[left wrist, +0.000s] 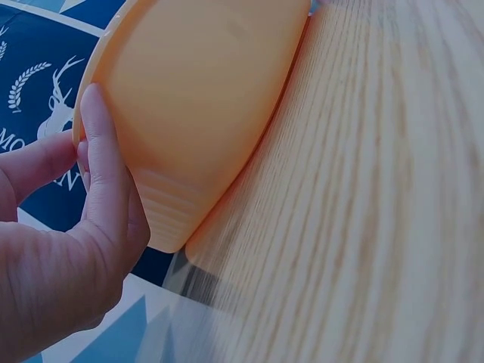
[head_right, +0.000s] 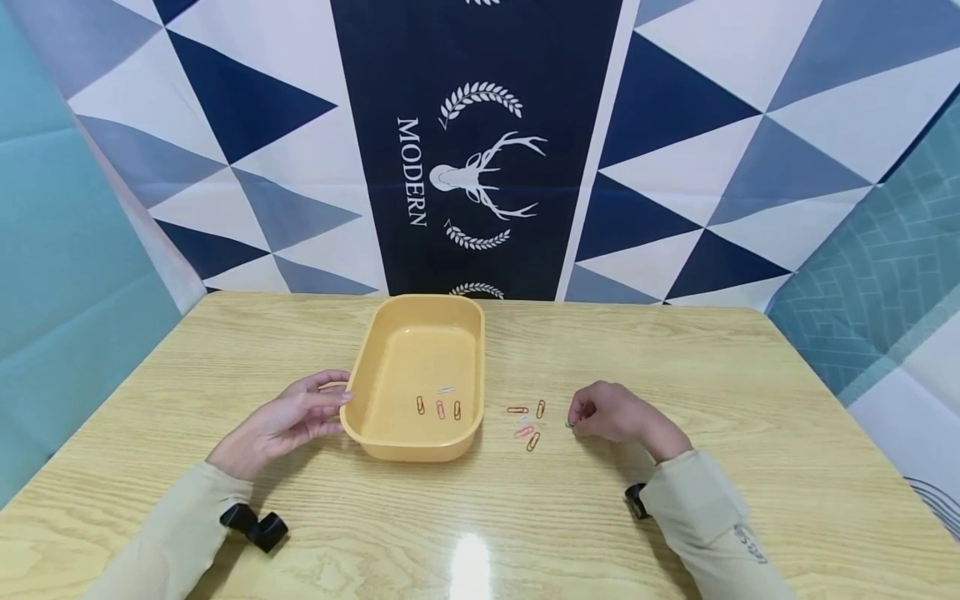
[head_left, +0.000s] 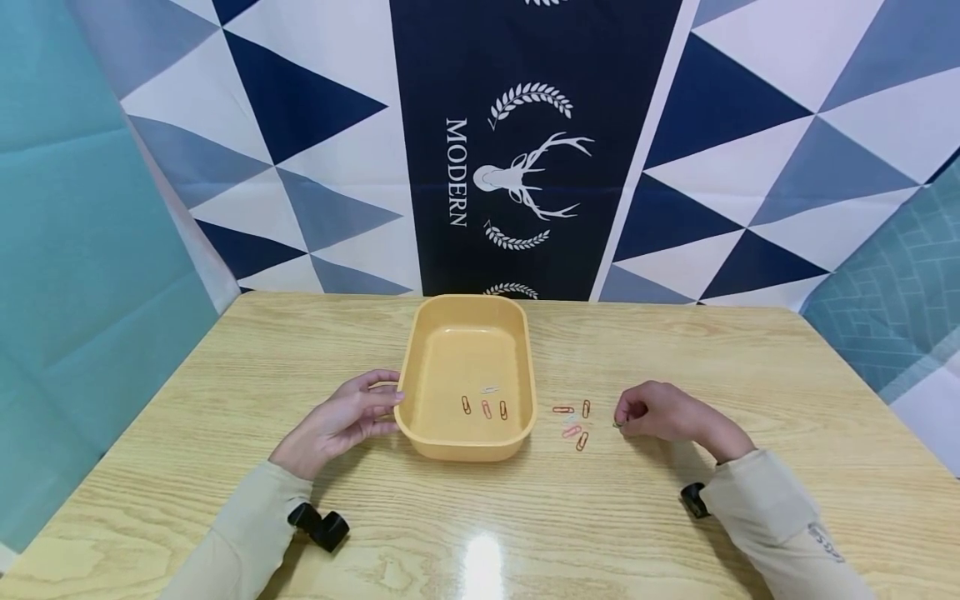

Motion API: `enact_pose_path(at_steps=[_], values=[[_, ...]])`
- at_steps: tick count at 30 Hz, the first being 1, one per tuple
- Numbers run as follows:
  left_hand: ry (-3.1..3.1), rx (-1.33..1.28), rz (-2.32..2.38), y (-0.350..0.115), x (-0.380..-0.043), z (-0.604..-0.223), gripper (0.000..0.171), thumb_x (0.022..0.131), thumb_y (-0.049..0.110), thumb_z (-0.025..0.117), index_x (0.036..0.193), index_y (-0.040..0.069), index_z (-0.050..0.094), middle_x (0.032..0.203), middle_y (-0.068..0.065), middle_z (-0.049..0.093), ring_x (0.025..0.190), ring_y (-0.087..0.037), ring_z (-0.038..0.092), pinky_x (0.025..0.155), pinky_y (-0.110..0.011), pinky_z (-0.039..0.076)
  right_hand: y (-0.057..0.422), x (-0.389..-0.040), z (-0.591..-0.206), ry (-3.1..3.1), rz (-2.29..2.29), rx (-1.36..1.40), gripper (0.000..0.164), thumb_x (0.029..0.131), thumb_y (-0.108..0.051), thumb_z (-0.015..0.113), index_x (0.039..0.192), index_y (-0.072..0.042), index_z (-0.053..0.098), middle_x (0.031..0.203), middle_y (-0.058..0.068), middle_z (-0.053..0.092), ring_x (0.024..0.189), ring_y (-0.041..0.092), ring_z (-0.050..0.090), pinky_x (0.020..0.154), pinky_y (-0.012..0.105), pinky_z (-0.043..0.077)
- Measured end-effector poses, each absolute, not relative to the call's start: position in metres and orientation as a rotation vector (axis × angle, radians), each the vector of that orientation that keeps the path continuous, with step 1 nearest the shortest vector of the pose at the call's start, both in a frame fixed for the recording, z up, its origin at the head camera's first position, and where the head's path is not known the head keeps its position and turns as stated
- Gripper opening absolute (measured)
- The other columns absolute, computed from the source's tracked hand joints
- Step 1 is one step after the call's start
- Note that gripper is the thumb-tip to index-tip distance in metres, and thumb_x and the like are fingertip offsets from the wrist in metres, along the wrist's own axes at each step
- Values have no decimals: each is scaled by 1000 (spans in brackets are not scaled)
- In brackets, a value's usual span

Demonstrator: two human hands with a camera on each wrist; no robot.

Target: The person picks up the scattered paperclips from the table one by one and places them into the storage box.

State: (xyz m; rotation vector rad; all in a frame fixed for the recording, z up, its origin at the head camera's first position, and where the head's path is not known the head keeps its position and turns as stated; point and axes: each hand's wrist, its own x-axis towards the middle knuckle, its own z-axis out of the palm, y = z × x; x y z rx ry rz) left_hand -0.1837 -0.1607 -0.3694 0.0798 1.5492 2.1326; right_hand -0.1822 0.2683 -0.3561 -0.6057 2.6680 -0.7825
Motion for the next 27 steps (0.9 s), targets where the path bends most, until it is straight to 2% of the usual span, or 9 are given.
enact_pose_path(at_steps=[9,17,22,27], values=[[1558,65,2135,-160,-184,-369,53,95,0,57,139,-8,28,112,-20,57,91,-24,65,76,-30,58,269,-183,-355,2700,-814,-479,3,87,-3,66,85,-3,64,76,0,56,66,16,45,60,28,40],[1541,83,2147,-158,-186,-370,48,95,-4,53,135,-9,28,109,-17,59,88,-22,66,72,-29,58,271,-184,-355,2654,-919,-404,5,87,1,63,92,1,62,77,2,53,67,17,45,55,24,37],[1544,64,2147,-158,-186,-370,47,95,-3,54,135,-8,29,109,-17,59,87,-22,65,72,-29,58,272,-184,-356,2628,-972,-378,4,88,-1,63,89,1,60,78,4,54,67,17,47,53,24,40],[1554,60,2142,-159,-184,-369,48,95,-1,56,135,-7,30,110,-19,58,91,-24,65,76,-32,58,271,-185,-354,2520,-1135,-323,7,89,0,61,95,4,58,79,6,54,70,18,52,57,24,48]])
